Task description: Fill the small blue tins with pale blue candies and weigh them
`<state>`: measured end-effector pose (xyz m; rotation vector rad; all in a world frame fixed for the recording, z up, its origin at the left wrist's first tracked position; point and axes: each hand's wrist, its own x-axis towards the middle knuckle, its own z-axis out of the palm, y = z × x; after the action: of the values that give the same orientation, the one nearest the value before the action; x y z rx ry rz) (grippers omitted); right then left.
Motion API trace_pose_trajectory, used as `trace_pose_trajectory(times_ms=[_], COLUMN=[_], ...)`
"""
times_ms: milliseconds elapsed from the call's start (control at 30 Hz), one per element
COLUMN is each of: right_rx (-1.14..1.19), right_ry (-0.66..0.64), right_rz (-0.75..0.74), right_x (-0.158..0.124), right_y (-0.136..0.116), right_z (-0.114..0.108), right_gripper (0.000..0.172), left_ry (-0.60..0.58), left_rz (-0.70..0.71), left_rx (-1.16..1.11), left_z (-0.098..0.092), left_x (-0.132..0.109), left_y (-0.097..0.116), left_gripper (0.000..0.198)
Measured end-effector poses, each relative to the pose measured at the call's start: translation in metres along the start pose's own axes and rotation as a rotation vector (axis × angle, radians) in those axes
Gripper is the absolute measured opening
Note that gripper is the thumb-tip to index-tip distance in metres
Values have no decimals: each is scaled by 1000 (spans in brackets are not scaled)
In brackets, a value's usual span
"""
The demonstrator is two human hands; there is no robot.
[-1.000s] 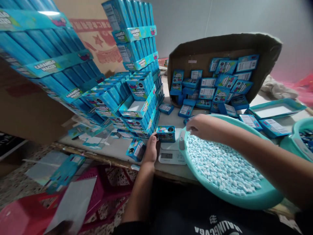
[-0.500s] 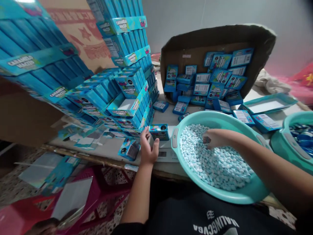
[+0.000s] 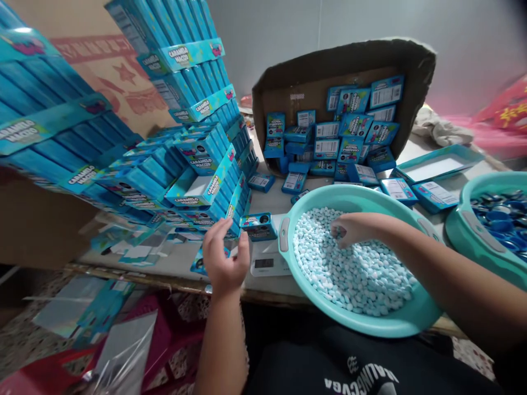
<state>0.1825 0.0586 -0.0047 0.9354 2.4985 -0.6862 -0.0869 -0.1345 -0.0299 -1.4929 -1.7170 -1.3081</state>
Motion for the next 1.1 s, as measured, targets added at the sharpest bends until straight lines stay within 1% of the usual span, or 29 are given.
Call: trace_pose_trajectory(times_ms=[67, 100, 233, 333, 400, 500, 700, 833, 933, 1000, 1100], right_rx=[-1, -3, -8, -8, -9, -8, 5, 10, 15, 11, -2], right_ry=[-1, -3, -16, -33, -59, -96, -93, -84, -80, -78, -76], right_rz=[-11, -12, -6, -4, 4, 17, 27, 34, 41, 41, 40], right_x=[-2, -2, -3, -1, 1, 4, 7, 8, 7, 5, 4], right_y=[-1, -2, -3, -2, -1, 0, 4, 7, 5, 3, -1], right_z=[-1, -2, -2, -2, -2, -2, 1, 3, 3, 2, 1], right_gripper=[34, 34, 33, 33, 35, 40, 42, 42, 41, 41, 43], left_ry=[36, 54, 98, 93, 87, 71, 73, 59, 22, -23, -123], left_rz=[11, -6, -175, -215, -204, -165, -68, -32, -75, -139, -182], left_rx=[26, 30, -42, -71, -76, -77, -97, -81, -36, -1, 57], left_z=[-6, -7, -5, -3, -3, -6, -11, -12, -8, -1, 13], left_x=[-4, -7, -29, -41, -43, -41, -30, -29, -27, -22, -9], left_y=[-4, -6, -14, -17, -18, -19, -15, -7, 0, 6, 14], left_gripper=[38, 39, 39, 35, 32, 29, 26, 24, 33, 46, 68])
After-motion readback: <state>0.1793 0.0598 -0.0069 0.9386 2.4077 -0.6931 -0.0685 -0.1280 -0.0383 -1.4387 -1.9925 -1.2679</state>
